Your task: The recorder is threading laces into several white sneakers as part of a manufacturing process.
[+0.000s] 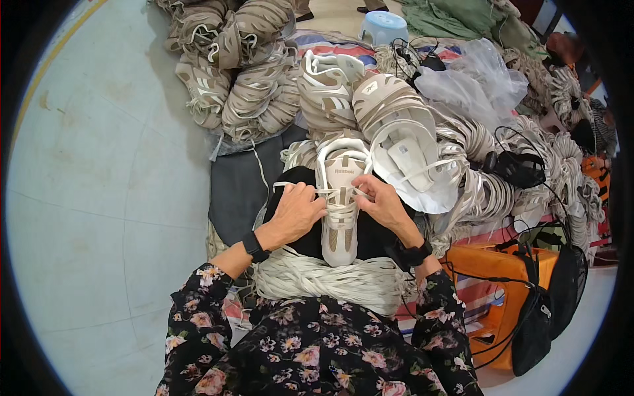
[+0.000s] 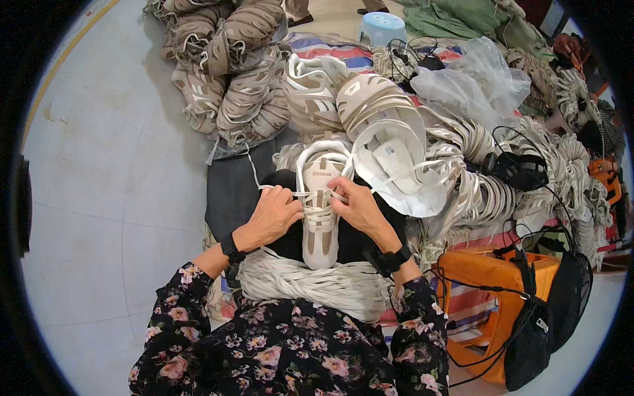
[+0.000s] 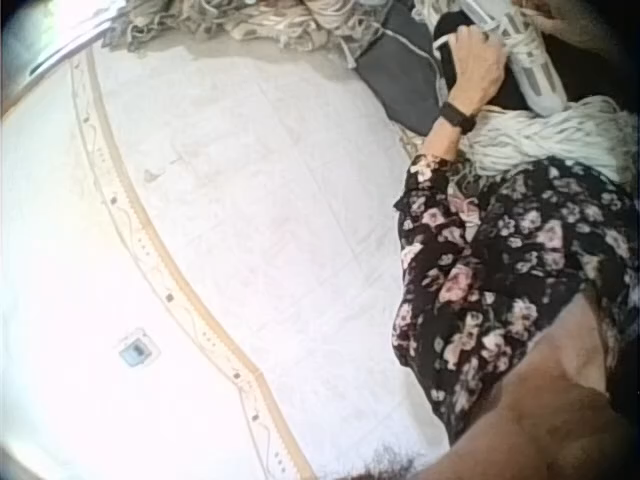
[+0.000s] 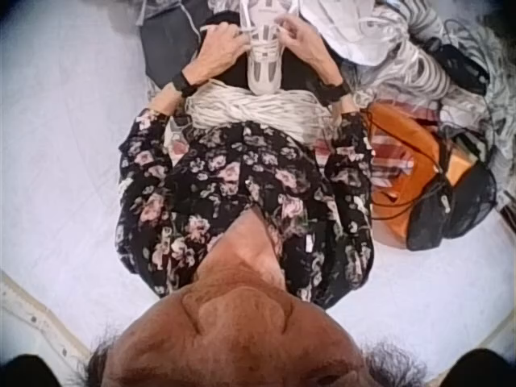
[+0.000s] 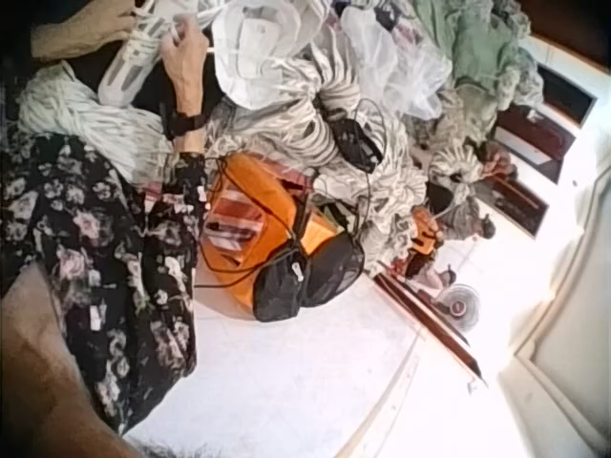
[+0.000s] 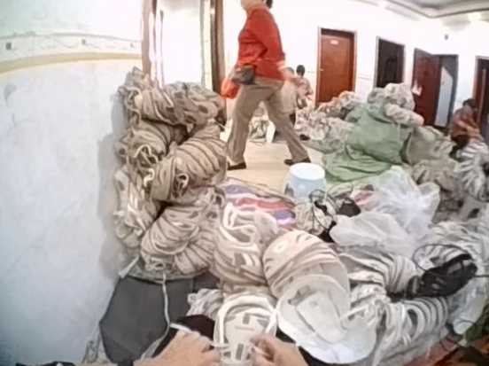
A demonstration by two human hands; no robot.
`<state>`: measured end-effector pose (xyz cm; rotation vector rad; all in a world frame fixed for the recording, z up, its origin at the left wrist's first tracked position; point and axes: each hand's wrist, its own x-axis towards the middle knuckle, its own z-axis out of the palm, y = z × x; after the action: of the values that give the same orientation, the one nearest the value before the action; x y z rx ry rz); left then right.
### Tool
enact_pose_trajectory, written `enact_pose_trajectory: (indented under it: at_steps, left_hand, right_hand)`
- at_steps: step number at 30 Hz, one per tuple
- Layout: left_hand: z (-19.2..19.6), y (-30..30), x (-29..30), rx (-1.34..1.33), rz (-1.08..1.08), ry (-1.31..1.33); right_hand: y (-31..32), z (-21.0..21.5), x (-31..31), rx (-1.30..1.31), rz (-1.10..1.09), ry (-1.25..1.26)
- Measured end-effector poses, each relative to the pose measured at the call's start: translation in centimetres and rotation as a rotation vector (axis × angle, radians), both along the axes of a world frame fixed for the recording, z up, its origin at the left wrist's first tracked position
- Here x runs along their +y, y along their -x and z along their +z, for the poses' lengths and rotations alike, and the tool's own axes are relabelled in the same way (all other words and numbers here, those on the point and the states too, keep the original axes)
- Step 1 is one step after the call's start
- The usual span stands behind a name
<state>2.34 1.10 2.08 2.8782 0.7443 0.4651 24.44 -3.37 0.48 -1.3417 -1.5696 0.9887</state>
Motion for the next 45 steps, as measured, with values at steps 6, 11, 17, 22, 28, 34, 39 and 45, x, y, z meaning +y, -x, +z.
enact_pose_trajectory:
  at_steps: [6, 11, 17, 22, 28, 34, 39, 45]
  left_hand:
    - [-0.5, -1.2, 0.7, -0.083, 0.402, 0.704]
    - [-1.0, -1.0, 0.3, -0.528, 0.564, 1.33]
    - [-1.8, -0.4, 0.2, -0.952, 0.605, 1.96]
    - [-1.3, -0.7, -0.3, -1.093, 0.593, 1.986]
    - [-1.3, -0.9, -1.1, -0.622, 0.363, 0.931]
    - [-1.3, -1.2, -0.5, -0.462, 0.281, 0.454]
    - [-1.5, -0.9, -0.7, -0.49, 0.255, 0.64]
    - [-1.7, -0.6, 0.8, -0.389, 0.244, 0.78]
  right_hand:
    - [-0.9, -1.2, 0.8, 0.287, -0.078, 0.18]
    - [-0.9, -1.8, 0.9, 0.34, -0.065, 0.182]
    - [-0.4, -1.6, 0.6, 0.332, -0.069, 0.183]
    - [-0.4, -1.5, 0.5, 0.329, -0.065, 0.162]
    - [-0.3, -1.3, 0.5, 0.314, -0.075, 0.167]
    - [-0.2, -1.7, 0.5, 0.295, -0.078, 0.172]
    - [-0.3, -1.4, 0.5, 0.316, -0.07, 0.183]
    - [0.5, -2.2, 0.7, 0.307, -0.081, 0.061]
